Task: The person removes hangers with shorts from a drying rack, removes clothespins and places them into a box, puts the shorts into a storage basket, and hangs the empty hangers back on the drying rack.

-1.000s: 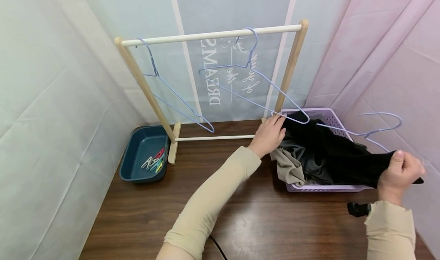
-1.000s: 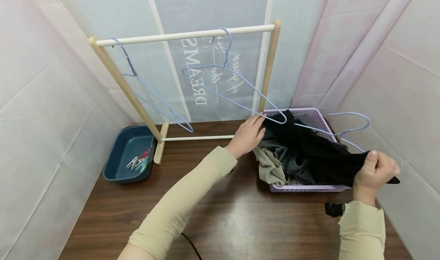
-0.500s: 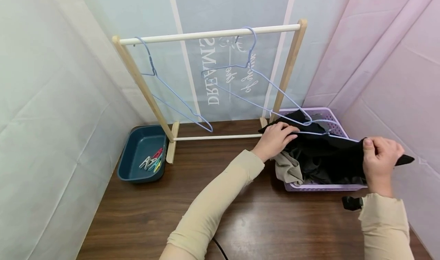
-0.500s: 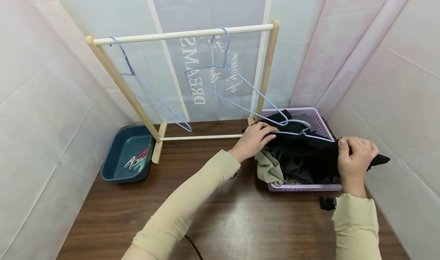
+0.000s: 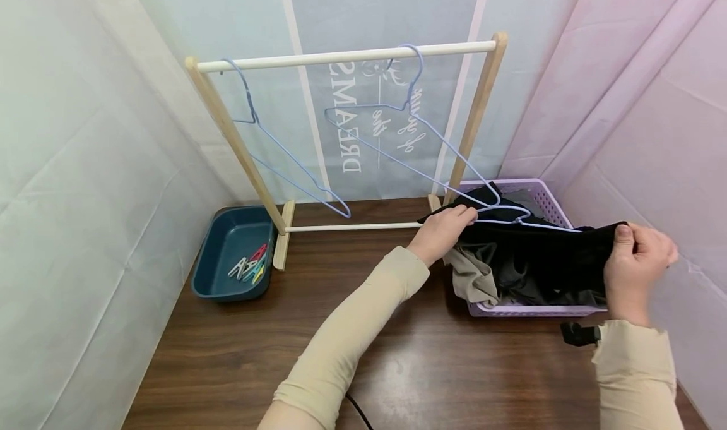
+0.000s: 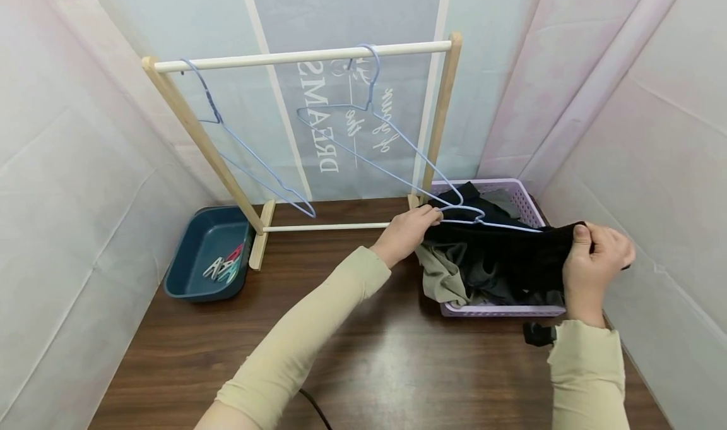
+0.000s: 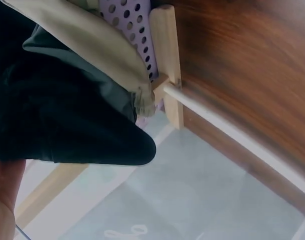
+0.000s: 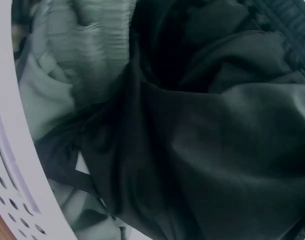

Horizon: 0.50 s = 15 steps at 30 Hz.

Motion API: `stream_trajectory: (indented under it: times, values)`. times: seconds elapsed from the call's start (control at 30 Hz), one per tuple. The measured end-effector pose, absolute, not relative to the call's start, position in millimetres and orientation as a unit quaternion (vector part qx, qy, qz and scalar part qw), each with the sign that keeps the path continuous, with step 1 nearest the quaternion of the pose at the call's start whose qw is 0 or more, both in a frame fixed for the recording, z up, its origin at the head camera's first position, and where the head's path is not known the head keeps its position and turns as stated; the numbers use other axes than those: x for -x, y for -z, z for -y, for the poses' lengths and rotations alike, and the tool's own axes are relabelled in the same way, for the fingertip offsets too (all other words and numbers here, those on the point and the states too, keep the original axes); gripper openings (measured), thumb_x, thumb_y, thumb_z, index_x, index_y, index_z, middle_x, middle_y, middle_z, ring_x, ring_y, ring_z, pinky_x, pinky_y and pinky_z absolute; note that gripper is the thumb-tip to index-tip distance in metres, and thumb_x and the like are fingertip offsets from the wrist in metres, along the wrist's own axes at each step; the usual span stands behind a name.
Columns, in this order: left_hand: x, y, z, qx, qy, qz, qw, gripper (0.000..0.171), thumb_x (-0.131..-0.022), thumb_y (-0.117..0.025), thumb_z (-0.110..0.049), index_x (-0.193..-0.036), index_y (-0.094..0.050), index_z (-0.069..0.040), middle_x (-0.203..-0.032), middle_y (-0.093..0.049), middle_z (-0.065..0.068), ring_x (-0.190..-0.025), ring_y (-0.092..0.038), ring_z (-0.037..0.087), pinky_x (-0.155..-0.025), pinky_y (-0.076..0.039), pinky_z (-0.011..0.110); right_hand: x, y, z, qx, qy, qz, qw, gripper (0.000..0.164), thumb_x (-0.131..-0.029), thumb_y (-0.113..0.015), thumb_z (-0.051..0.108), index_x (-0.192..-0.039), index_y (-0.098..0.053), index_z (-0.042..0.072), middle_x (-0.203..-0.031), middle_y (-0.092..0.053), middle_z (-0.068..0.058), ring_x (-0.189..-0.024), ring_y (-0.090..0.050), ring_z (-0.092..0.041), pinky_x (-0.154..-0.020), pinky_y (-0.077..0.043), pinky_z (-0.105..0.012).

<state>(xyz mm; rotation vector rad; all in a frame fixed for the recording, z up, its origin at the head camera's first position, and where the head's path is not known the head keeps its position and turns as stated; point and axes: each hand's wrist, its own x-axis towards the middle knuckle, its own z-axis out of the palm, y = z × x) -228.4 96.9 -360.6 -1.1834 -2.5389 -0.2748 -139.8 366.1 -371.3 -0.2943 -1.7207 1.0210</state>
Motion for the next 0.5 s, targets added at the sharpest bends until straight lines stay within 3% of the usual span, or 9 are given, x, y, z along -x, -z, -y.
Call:
stream_trajectory:
  times: [0.13,0.17,0.27,0.33,0.43,0.5]
  values:
    - [227.7,360.9,-96.1,0.416,0.094,0.890,0.164,0.016,-0.101,-0.046,-0.014,-0.113,-0.055,-0.019,-0.110,-0.060,-0.007,-0.097,-0.059,0.003,-0.077,-0.049,0.015,137.7,373.4,-363.2,0.176,-0.465,0.689,0.527,0.034,-0.091,-0.063,0.025,-0.060,-0.051,0.033,-0.101,-0.051,0.026,-0.107,-0.041,0.006,-0.103,-0.023,-0.018]
    - [227.6,361.3,-96.2,0.416,0.089,0.890,0.165,0.016,-0.101,-0.045,-0.013,-0.113,-0.055,-0.018,-0.110,-0.059,-0.007,-0.097,-0.059,0.003,-0.076,-0.049,0.015,137.4,373.6,-362.5,0.189,-0.482,0.676,0.525,0.031,-0.090,-0.063,0.028,-0.064,-0.051,0.038,-0.110,-0.049,0.021,-0.115,-0.039,0.001,-0.105,-0.022,-0.017]
    - [227.1,362.5,-96.2,0.416,0.070,0.890,0.175,0.015,-0.102,-0.044,-0.014,-0.112,-0.054,-0.017,-0.110,-0.058,-0.006,-0.096,-0.059,0.003,-0.075,-0.050,0.015,137.8,374.2,-361.8,0.222,-0.522,0.639,0.519,0.030,-0.091,-0.060,0.030,-0.063,-0.049,0.036,-0.118,-0.046,0.013,-0.121,-0.039,-0.006,-0.105,-0.025,-0.014]
    - [227.6,364.2,-95.8,0.414,0.055,0.889,0.189,0.015,-0.103,-0.042,-0.013,-0.112,-0.054,-0.016,-0.109,-0.058,-0.005,-0.095,-0.060,0.004,-0.072,-0.050,0.015,138.8,375.2,-363.2,0.245,-0.529,0.624,0.520,0.029,-0.092,-0.059,0.028,-0.065,-0.050,0.036,-0.112,-0.050,0.015,-0.116,-0.043,-0.003,-0.103,-0.028,-0.013]
    - [228.3,367.1,-93.6,0.408,0.044,0.888,0.207,0.015,-0.103,-0.041,-0.010,-0.111,-0.053,-0.014,-0.107,-0.056,-0.003,-0.093,-0.060,0.005,-0.070,-0.051,0.015,140.1,375.2,-367.2,0.280,-0.545,0.593,0.521,0.032,-0.093,-0.059,0.022,-0.065,-0.051,0.035,-0.085,-0.050,0.019,-0.091,-0.047,0.003,-0.089,-0.033,-0.013]
    - [229.0,369.5,-91.9,0.410,0.044,0.883,0.223,0.017,-0.103,-0.040,-0.008,-0.110,-0.054,-0.013,-0.107,-0.055,-0.002,-0.091,-0.060,0.005,-0.068,-0.051,0.015,139.4,373.5,-370.4,0.295,-0.575,0.556,0.523,0.035,-0.094,-0.058,0.016,-0.062,-0.052,0.030,-0.070,-0.044,0.017,-0.076,-0.041,0.003,-0.077,-0.031,-0.013]
